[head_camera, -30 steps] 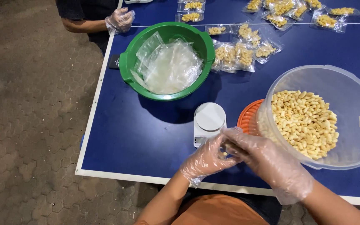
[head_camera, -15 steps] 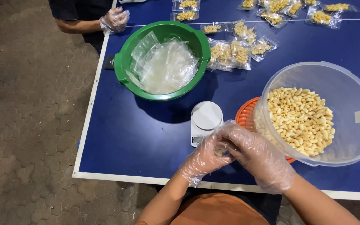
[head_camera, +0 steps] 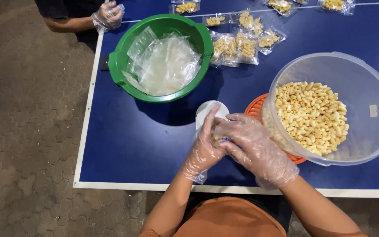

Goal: Weighing small snack items on a digital scale and placing them into individual plastic bags for packaging.

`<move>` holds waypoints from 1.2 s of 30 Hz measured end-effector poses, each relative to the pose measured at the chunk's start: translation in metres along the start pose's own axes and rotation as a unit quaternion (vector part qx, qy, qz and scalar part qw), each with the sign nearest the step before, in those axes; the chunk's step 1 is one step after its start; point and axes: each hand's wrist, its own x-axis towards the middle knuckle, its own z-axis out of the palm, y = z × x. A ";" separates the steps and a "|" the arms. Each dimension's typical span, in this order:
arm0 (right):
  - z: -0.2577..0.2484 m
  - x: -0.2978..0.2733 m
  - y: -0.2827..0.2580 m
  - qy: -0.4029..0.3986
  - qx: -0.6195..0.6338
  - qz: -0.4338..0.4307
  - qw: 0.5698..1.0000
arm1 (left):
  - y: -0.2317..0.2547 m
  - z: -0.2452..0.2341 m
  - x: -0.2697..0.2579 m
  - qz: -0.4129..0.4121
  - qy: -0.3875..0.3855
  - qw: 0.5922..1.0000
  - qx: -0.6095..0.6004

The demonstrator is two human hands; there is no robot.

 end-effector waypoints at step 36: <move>0.165 -0.106 0.209 0.140 0.054 0.083 0.985 | -0.136 -0.010 -0.007 -0.061 0.219 0.960 0.165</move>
